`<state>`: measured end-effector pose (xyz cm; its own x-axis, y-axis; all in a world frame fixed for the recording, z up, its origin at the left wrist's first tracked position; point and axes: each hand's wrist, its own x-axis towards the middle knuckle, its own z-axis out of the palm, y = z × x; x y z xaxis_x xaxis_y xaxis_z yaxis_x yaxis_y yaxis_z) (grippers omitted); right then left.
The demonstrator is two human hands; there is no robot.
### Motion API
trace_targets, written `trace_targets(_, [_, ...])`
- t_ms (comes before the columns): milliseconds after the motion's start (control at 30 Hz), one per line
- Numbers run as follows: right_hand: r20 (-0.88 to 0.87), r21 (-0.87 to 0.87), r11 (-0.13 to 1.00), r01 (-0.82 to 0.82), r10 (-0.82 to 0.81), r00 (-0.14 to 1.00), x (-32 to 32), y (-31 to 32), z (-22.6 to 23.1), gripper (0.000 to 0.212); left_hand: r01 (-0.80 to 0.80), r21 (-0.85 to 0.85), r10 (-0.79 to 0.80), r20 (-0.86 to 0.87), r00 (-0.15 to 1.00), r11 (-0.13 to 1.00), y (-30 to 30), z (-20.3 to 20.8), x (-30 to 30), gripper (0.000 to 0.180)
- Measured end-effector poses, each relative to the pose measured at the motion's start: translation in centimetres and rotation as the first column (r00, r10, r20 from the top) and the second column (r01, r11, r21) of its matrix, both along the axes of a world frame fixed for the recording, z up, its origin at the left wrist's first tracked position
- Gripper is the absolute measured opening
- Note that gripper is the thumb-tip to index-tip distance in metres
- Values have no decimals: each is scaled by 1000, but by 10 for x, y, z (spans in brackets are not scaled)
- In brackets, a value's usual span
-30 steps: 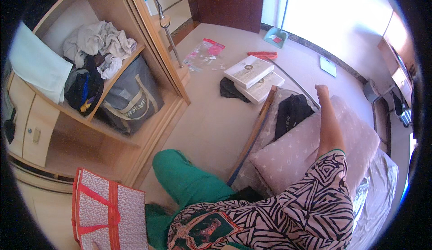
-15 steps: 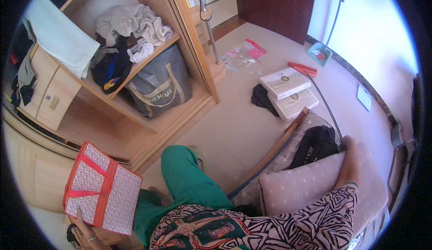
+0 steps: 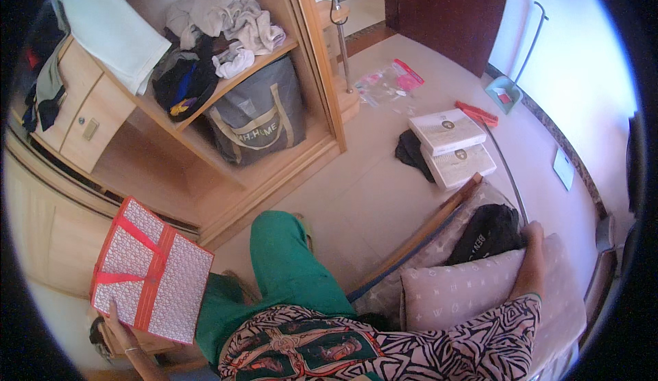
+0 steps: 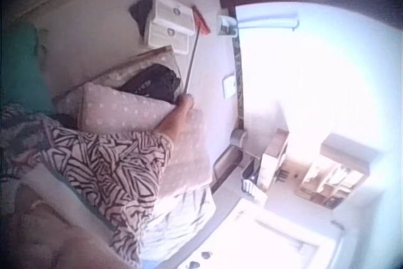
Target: The person sweeps the floor with a broom, then sits on the floor and removes a black garment, a pillow, and several boxes from a wardrobe. They inspect the boxes and place them on the bed.
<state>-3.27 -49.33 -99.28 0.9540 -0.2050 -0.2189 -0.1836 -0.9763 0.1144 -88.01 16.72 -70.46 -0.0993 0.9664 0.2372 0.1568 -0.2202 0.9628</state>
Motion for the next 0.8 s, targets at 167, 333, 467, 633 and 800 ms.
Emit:
trace_targets(167, [133,138,989,48,-67,989,4,-28,-29,33,-59,-64,51,-118,992,996,-15,9,7,53])
trace_targets(333, [191,129,990,-51,26,981,9,-41,-42,36,-22,-60,21,-11,1000,998,-8,-5,-6,50])
trace_targets(467, [319,327,944,-38,-73,945,2,-44,-30,38,49,41,-51,40,998,998,1,-18,-17,50])
trace_targets(633, [464,570,800,-188,-124,877,6,-47,-16,37,50,61,-51,19,999,997,-3,-14,-5,47])
trace_targets(800, [459,795,564,-224,-317,830,22,-41,20,38,-12,64,10,33,999,998,-10,-3,14,43])
